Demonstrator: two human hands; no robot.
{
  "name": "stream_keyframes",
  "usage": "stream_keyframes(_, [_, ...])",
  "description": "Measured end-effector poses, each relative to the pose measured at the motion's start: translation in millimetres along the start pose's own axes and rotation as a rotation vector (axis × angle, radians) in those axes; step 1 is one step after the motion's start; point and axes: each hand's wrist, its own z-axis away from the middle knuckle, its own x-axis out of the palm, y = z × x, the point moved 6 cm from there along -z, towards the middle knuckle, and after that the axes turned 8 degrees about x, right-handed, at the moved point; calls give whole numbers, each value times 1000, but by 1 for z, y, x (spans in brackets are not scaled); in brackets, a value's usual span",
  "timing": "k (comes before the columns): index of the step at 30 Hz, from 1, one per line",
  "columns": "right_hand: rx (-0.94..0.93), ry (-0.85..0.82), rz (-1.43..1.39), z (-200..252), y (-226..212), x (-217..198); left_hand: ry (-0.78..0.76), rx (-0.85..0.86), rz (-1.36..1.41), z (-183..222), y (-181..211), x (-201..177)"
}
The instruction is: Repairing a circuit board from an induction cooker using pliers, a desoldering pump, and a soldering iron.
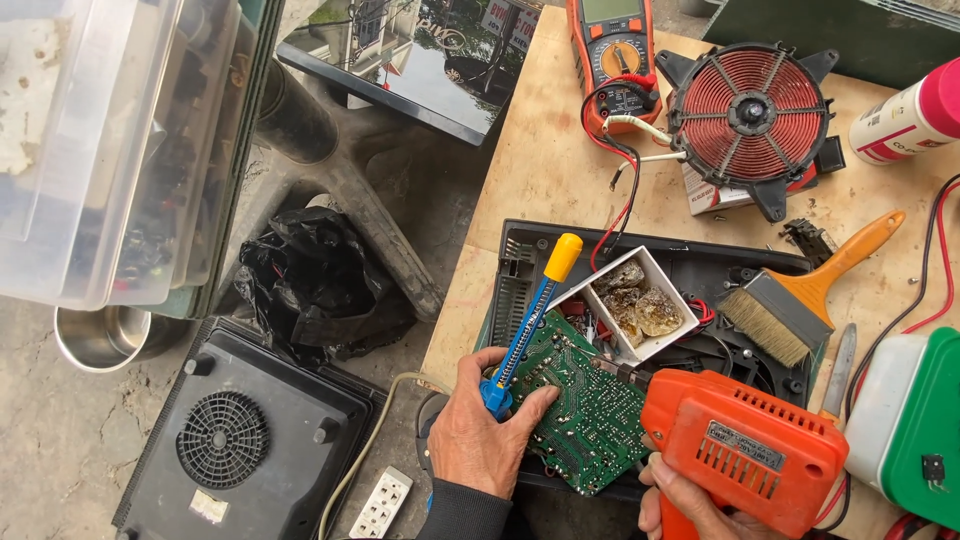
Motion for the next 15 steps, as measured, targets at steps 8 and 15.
stream_keyframes(8, [123,19,67,10,-10,8,15,20,14,-1,-2,2])
stream_keyframes(15, [3,105,30,23,-14,15,1,27,16,-1,-4,2])
